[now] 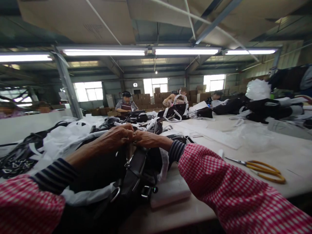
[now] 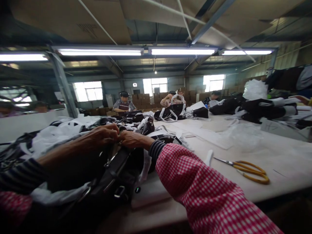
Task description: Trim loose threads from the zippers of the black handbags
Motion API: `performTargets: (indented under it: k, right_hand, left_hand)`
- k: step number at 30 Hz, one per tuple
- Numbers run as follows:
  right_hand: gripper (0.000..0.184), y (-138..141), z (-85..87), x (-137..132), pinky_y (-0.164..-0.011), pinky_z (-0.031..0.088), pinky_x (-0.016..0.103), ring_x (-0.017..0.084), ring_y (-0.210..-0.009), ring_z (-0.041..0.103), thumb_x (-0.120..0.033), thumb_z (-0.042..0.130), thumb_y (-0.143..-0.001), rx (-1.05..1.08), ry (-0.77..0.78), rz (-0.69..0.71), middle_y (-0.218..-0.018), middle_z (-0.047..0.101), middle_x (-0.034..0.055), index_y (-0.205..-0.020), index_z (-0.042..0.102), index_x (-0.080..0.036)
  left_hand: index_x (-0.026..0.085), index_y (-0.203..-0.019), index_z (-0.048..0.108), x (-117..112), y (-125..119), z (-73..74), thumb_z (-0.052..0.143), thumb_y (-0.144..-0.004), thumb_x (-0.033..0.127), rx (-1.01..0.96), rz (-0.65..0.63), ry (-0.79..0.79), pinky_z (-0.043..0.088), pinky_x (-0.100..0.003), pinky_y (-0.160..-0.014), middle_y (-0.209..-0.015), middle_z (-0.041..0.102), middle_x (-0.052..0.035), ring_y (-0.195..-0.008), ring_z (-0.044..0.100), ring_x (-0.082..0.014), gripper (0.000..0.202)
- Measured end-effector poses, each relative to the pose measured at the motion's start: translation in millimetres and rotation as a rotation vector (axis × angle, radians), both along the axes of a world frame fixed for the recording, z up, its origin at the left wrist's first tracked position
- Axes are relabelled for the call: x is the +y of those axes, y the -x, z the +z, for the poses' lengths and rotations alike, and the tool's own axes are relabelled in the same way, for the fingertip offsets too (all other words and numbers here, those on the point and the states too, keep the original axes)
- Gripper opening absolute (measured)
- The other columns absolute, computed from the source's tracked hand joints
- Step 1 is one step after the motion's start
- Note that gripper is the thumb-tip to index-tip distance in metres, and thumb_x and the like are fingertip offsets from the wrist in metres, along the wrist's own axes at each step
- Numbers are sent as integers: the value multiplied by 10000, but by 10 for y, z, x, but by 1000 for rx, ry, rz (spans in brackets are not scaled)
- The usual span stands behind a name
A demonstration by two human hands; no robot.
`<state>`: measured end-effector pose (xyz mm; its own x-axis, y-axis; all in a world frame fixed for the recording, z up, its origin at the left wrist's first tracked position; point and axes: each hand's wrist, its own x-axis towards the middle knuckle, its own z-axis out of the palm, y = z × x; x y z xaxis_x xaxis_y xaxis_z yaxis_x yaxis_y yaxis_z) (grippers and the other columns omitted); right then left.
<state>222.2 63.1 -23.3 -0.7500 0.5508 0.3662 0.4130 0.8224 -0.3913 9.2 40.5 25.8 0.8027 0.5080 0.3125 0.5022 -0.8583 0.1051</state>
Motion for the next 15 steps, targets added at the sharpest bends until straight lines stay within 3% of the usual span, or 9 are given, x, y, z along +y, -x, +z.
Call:
performTargets:
  k: [3,5,8,11,15]
  right_hand:
    - [139,0,-93,-79,-871,417,307,173,-894,487,-91,528,-879,-45,-220,-77,-1034,581,61,-903,653,-146]
    - [172,0,-154,-132,-901,421,326,182,-914,498,-101,502,-914,-62,-273,-128,-1107,590,73,-957,660,-157]
    - [197,-2,-216,-150,-900,436,326,179,-895,524,-99,487,-927,-55,-239,-138,-1114,621,70,-1003,655,-166]
    - [167,-11,-279,-78,-924,438,320,175,-914,541,-73,503,-914,-12,-160,-82,-1079,646,72,-954,635,-166]
    - [175,-23,-392,54,-909,459,301,163,-901,562,-74,469,-948,121,24,-5,-986,650,50,-964,606,-181]
  left_hand:
    - [199,-781,687,13,14,-109,526,-812,202,-58,78,8,467,-334,-846,-996,625,-45,-914,603,-199,164]
    - [207,-816,698,-17,-15,-182,533,-773,187,-100,171,13,478,-341,-877,-1018,631,-40,-928,618,-205,172]
    - [203,-865,674,-90,-129,-231,491,-732,130,-2,366,-106,472,-353,-830,-1015,624,-50,-918,632,-228,238]
    - [203,-931,631,-131,-259,-195,431,-793,114,220,522,-256,440,-350,-718,-1044,627,-92,-937,646,-277,259]
    - [204,-1077,614,-47,-337,-120,475,-851,191,311,642,-225,452,-365,-731,-1031,689,-130,-912,684,-316,266]
